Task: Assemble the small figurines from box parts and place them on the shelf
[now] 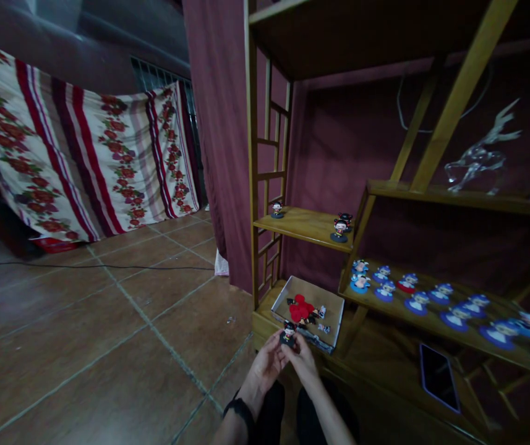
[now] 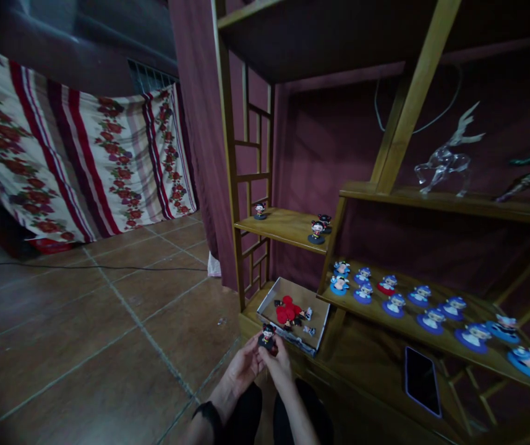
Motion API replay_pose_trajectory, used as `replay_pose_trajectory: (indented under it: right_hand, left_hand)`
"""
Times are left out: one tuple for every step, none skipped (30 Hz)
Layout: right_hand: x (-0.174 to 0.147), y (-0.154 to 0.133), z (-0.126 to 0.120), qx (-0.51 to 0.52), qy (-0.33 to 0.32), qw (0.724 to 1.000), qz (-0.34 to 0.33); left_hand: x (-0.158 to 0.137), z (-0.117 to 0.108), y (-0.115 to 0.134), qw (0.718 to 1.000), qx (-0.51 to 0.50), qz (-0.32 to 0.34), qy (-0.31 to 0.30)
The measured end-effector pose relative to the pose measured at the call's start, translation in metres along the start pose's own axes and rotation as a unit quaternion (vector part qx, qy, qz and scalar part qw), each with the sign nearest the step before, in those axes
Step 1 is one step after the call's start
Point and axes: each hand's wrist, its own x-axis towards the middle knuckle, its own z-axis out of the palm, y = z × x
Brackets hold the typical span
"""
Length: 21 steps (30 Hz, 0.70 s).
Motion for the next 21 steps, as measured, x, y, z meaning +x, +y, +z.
replay_pose_trajectory:
  right_hand:
    - [-0.001, -0.002, 0.000, 0.004, -0.002, 1.000, -0.005]
    - [-0.002, -0.004, 0.001, 0.007, -0.003, 1.000, -0.009]
    - [-0.002, -0.006, 0.001, 0.007, -0.001, 1.000, -0.012]
    - [-0.003, -0.008, 0.001, 0.004, 0.002, 1.000, -0.016]
    - [-0.003, -0.010, 0.001, -0.002, 0.006, 1.000, -0.020]
    - [-0.003, -0.011, 0.000, -0.008, 0.013, 1.000, -0.025]
    - [-0.003, -0.013, -0.001, -0.015, 0.022, 0.999, -0.031]
    - [-0.003, -0.015, -0.002, -0.022, 0.029, 0.999, -0.038]
    - [-0.003, -0.018, -0.003, -0.028, 0.034, 0.998, -0.044]
    - [-0.002, -0.023, -0.004, -0.034, 0.034, 0.998, -0.048]
    - [-0.001, -0.028, -0.005, -0.039, 0.028, 0.998, -0.050]
    - [0.000, -0.036, -0.005, -0.042, 0.017, 0.998, -0.051]
    - [0.001, -0.045, -0.005, -0.044, 0.002, 0.998, -0.051]
    - [0.003, -0.056, -0.005, -0.044, -0.015, 0.998, -0.050]
    - [0.004, -0.069, -0.004, -0.045, -0.030, 0.997, -0.051]
    - [0.006, -0.083, -0.003, -0.050, -0.044, 0.996, -0.057]
    - [0.009, -0.099, -0.002, -0.058, -0.065, 0.994, -0.066]
    - [0.012, -0.116, -0.002, -0.070, -0.085, 0.991, -0.077]
    - [0.016, -0.133, -0.001, -0.085, -0.094, 0.987, -0.097]
    - [0.021, -0.150, -0.001, -0.096, -0.089, 0.984, -0.120]
    - [0.026, -0.167, -0.002, -0.104, -0.093, 0.980, -0.140]
  left_hand:
    - [0.000, -0.001, 0.000, 1.000, -0.003, 0.003, 0.004]
    - [0.000, -0.001, 0.001, 1.000, -0.005, 0.004, 0.006]
    - [-0.001, 0.000, 0.001, 1.000, -0.006, 0.005, 0.009]
    - [-0.002, 0.001, 0.002, 1.000, -0.007, 0.004, 0.011]
    - [-0.003, 0.003, 0.003, 1.000, -0.007, -0.002, 0.010]
    - [-0.004, 0.005, 0.004, 1.000, -0.007, -0.011, 0.009]
    - [-0.005, 0.007, 0.006, 1.000, -0.007, -0.025, 0.007]
    - [-0.006, 0.008, 0.007, 0.999, -0.008, -0.037, 0.007]
    - [-0.007, 0.009, 0.009, 0.999, -0.012, -0.046, 0.010]
    - [-0.007, 0.010, 0.010, 0.998, -0.020, -0.049, 0.017]
    - [-0.007, 0.009, 0.012, 0.998, -0.029, -0.046, 0.028]
    - [-0.007, 0.008, 0.013, 0.998, -0.039, -0.039, 0.040]
    - [-0.007, 0.006, 0.015, 0.997, -0.046, -0.032, 0.051]
    - [-0.006, 0.005, 0.016, 0.997, -0.050, -0.026, 0.059]
    - [-0.006, 0.003, 0.018, 0.996, -0.051, -0.023, 0.064]
    - [-0.006, 0.001, 0.020, 0.996, -0.049, -0.022, 0.064]
    - [-0.006, 0.000, 0.022, 0.997, -0.046, -0.022, 0.064]
    - [-0.006, -0.001, 0.024, 0.997, -0.042, -0.022, 0.061]
    - [-0.006, -0.001, 0.026, 0.997, -0.038, -0.024, 0.058]
    - [-0.007, -0.001, 0.027, 0.997, -0.035, -0.026, 0.057]
    - [-0.007, -0.001, 0.029, 0.997, -0.033, -0.029, 0.057]
